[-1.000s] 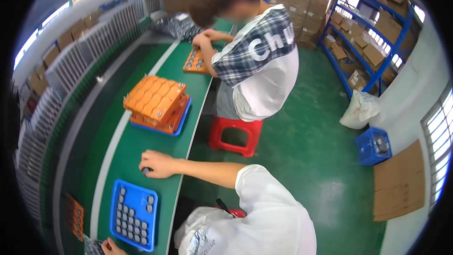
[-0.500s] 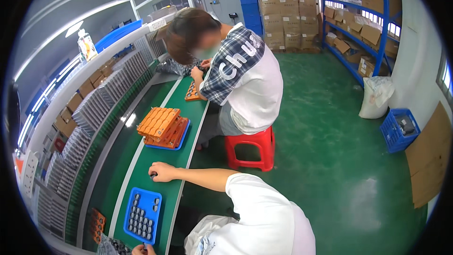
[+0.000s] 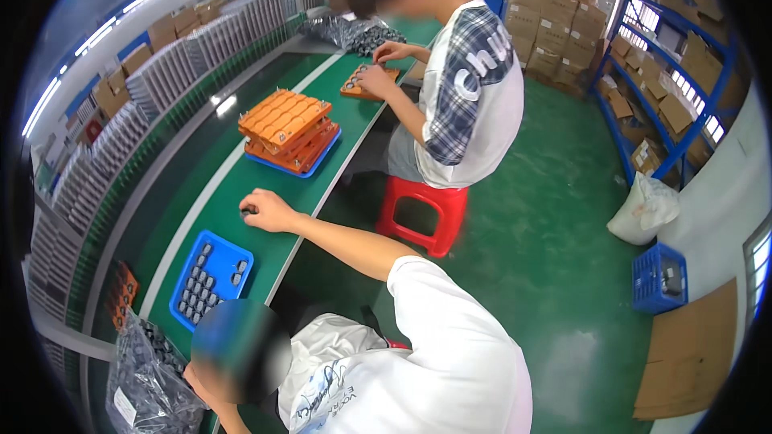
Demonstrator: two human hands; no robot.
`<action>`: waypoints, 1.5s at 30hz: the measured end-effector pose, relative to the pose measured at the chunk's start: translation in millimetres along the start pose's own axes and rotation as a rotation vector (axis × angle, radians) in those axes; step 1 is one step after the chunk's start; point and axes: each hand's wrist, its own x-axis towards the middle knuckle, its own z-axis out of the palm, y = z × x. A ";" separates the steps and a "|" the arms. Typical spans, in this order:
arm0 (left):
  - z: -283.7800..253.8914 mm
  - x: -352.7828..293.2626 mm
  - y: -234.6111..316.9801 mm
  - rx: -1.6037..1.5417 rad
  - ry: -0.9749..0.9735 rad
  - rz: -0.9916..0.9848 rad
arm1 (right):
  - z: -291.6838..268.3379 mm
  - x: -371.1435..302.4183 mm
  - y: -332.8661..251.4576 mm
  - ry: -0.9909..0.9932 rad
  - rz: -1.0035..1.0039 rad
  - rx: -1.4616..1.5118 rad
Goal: Placing small silver metal components into the designated slots of a blue plastic tray.
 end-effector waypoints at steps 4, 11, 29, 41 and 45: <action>-10.0 -2.8 16.0 -0.026 0.009 -0.095 | 9.4 0.9 2.2 0.137 -0.156 -0.244; -3.7 20.8 41.5 -0.067 0.016 -0.098 | -24.3 12.3 -55.6 -0.164 0.161 0.071; -8.9 19.5 30.5 -0.114 0.019 -0.160 | 50.1 23.5 -122.1 -0.936 -0.361 -0.320; -9.6 17.9 31.5 -0.155 0.016 -0.163 | 54.1 18.2 -125.0 -0.866 -0.351 -0.358; -11.1 18.6 30.0 -0.166 0.018 -0.157 | 57.4 21.1 -126.2 -0.843 -0.382 -0.357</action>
